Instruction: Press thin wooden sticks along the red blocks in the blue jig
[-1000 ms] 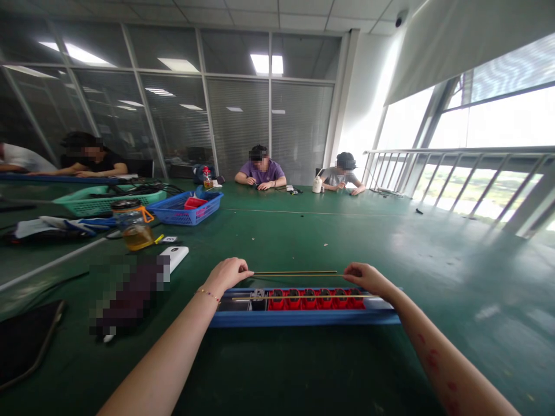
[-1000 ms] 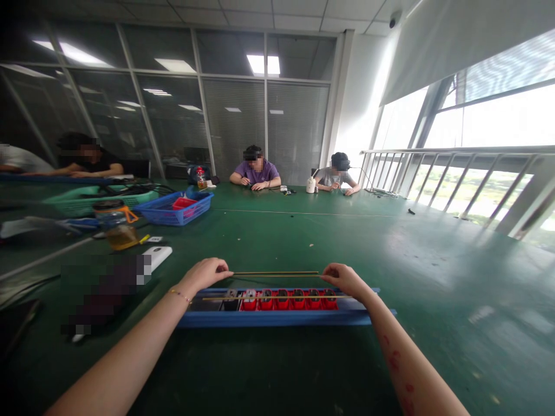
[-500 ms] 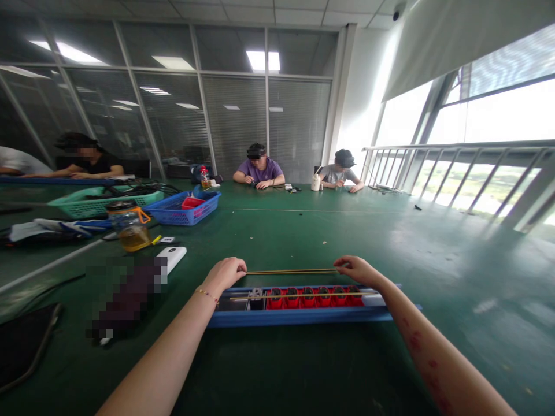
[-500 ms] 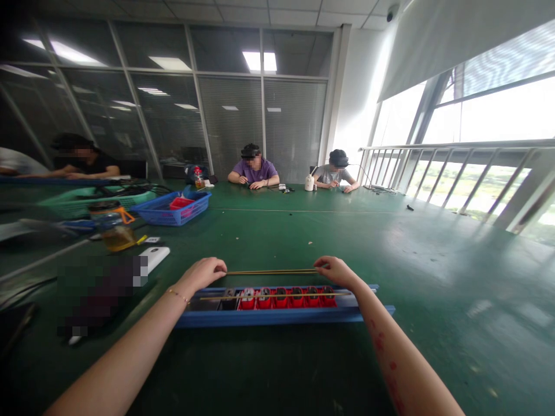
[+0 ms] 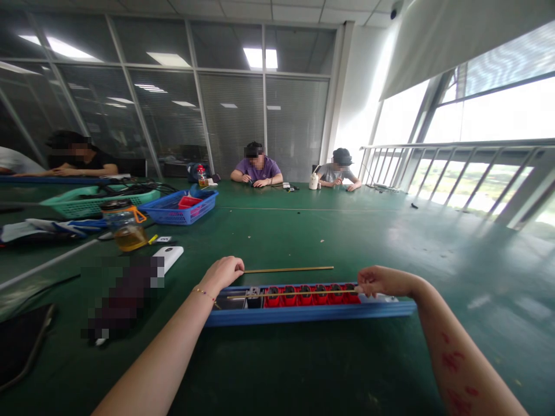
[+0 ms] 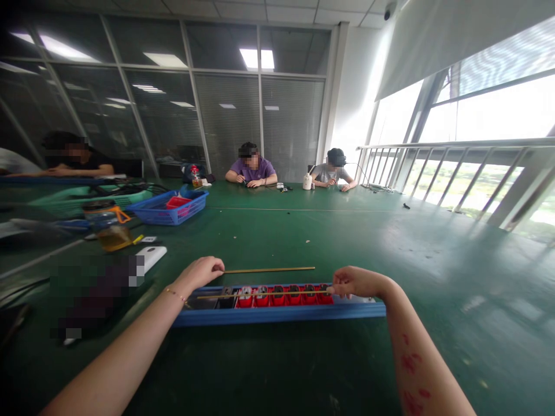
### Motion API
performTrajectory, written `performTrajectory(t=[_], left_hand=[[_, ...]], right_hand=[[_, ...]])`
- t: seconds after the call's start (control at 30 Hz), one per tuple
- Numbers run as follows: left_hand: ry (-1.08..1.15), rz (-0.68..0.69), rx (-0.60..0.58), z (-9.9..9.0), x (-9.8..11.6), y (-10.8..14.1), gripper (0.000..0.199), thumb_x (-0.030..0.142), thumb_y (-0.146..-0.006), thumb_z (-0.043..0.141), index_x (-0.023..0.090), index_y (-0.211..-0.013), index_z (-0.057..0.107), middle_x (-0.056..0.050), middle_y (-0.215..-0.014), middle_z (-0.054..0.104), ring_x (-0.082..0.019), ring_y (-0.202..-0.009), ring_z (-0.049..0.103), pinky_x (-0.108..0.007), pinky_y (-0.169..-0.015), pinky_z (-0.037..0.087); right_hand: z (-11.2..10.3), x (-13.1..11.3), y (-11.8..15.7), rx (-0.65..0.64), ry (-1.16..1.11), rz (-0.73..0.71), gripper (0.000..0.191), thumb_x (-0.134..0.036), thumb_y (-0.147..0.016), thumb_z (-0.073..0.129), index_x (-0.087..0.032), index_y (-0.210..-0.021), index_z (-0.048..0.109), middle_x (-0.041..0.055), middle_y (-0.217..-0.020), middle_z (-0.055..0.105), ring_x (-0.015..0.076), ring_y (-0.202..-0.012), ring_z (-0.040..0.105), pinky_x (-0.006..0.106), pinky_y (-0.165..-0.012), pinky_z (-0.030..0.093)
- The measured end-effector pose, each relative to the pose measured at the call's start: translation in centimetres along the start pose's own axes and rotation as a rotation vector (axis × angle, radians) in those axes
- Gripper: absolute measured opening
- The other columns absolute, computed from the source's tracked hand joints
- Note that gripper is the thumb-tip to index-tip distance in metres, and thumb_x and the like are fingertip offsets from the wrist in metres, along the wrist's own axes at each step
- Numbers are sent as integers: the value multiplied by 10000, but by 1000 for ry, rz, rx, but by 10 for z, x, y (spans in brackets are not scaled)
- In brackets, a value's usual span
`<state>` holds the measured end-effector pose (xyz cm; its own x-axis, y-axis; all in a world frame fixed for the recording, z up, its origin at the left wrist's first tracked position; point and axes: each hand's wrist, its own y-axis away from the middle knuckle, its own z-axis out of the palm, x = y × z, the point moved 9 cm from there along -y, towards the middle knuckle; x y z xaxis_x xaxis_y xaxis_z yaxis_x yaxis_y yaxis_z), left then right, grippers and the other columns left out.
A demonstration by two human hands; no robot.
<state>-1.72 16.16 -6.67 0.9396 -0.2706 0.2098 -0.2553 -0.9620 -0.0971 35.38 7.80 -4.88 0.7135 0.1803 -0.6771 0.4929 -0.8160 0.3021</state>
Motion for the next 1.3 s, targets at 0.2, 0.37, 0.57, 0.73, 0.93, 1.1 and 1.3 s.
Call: performTrajectory(t=[0.2, 0.37, 0.57, 0.73, 0.93, 1.1, 1.3], left_hand=[[-3, -8, 0, 1, -1, 0, 134, 313, -739, 535, 255, -782, 648, 3, -850, 659, -143, -754, 586, -222, -614, 399], [-4, 6, 16, 0, -1, 0, 124, 297, -735, 536, 256, -776, 646, 4, -835, 655, -142, -757, 582, -224, -624, 395], [-3, 10, 25, 0, -3, 0, 116, 285, -727, 540, 259, -770, 645, 5, -830, 651, -139, -756, 579, -224, -622, 391], [5, 5, 19, 0, -4, 0, 132, 278, -738, 524, 258, -776, 649, 4, -837, 655, -138, -761, 582, -224, -636, 395], [5, 0, 17, -3, -1, 2, 172, 300, -759, 494, 249, -778, 658, -6, -853, 658, -143, -763, 585, -224, -627, 389], [28, -14, 14, -9, 3, 5, 305, 438, -789, 439, 229, -762, 660, -24, -792, 667, -155, -708, 594, -233, -581, 381], [88, -31, -32, -6, 3, 6, 344, 537, -684, 540, 221, -754, 653, -18, -797, 675, -153, -724, 603, -213, -578, 388]], right_hand=[[4, -10, 4, 4, -55, -52, 352, -498, -724, 552, -150, -741, 601, -16, -598, 515, 106, -547, 429, 220, -497, 327], [-36, -9, 12, 380, -189, -126, 353, -503, -736, 542, -157, -680, 581, -32, -574, 464, 94, -544, 392, 218, -516, 320], [-81, 54, 34, 917, -677, -131, 367, -528, -690, 588, -174, -630, 512, -38, -542, 417, 80, -490, 355, 203, -462, 337], [-80, 87, 29, 980, -800, -64, 361, -514, -632, 648, -171, -630, 536, -38, -545, 442, 72, -482, 369, 188, -441, 341], [-70, 73, 12, 942, -414, 41, 460, -601, -686, 527, -148, -639, 594, -26, -502, 444, 94, -479, 380, 232, -474, 329], [-56, 52, -3, 811, -110, 88, 501, -632, -700, 470, -157, -724, 628, -39, -464, 419, 109, -454, 380, 248, -454, 301], [-35, 31, -39, 628, 1, -6, 374, -508, -705, 543, -161, -813, 634, 32, -716, 635, 162, -657, 551, 260, -601, 430]])
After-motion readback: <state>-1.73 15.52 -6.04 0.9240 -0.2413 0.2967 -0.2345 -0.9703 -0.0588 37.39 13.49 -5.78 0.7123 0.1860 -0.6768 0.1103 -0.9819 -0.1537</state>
